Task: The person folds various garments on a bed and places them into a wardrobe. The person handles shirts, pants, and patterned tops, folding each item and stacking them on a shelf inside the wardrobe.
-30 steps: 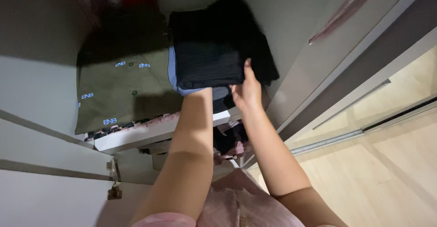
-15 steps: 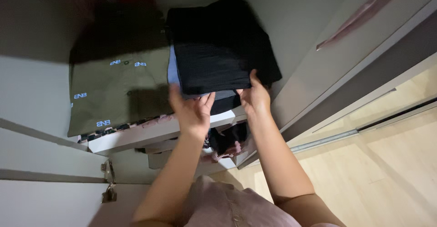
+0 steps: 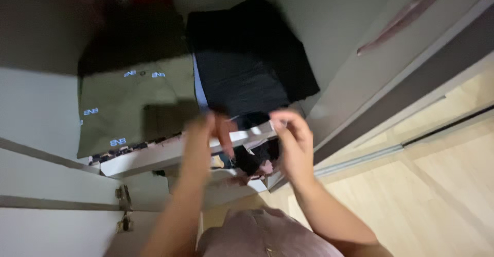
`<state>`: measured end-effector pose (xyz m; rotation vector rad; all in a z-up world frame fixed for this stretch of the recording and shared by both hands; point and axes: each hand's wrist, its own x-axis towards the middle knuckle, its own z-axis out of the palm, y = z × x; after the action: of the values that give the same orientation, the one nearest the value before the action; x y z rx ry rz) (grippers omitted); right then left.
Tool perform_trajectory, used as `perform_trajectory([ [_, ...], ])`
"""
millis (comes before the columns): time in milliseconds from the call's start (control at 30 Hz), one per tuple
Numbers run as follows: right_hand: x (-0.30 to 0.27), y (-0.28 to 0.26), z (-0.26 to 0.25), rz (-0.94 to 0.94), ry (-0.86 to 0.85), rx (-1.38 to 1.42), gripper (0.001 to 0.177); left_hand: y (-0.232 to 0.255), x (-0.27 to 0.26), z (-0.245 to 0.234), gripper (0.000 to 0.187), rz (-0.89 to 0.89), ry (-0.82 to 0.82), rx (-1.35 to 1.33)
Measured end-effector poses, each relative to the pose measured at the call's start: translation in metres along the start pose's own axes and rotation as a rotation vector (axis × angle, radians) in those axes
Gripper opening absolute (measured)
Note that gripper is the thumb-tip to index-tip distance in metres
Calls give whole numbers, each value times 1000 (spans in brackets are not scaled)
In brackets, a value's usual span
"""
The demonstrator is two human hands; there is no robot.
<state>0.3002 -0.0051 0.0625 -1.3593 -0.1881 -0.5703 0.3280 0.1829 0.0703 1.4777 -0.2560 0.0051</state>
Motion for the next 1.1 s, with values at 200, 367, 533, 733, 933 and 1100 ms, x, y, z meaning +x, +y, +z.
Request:
perform_trajectory([
  [200,94,6,40,-346,-140,-1193,49,55,205,45,39,466,89,1127],
  [367,102,34,35,-213,-166,-1483,82,-12,284,99,81,188,-37,1320],
  [533,85,55,19,-282,-84,-1386,89,-55,322,94,91,82,6,1302],
  [733,45,38,9,-240,-75,-1318,91,-54,314,92,80,145,43,1281],
  [933,-14,-7,-19,-90,-283,-1207,83,-35,195,108,73,194,23,1264],
  [1100,-85,-50,-56,-59,-268,-1217,77,-54,31,117,74,631,3,1275],
])
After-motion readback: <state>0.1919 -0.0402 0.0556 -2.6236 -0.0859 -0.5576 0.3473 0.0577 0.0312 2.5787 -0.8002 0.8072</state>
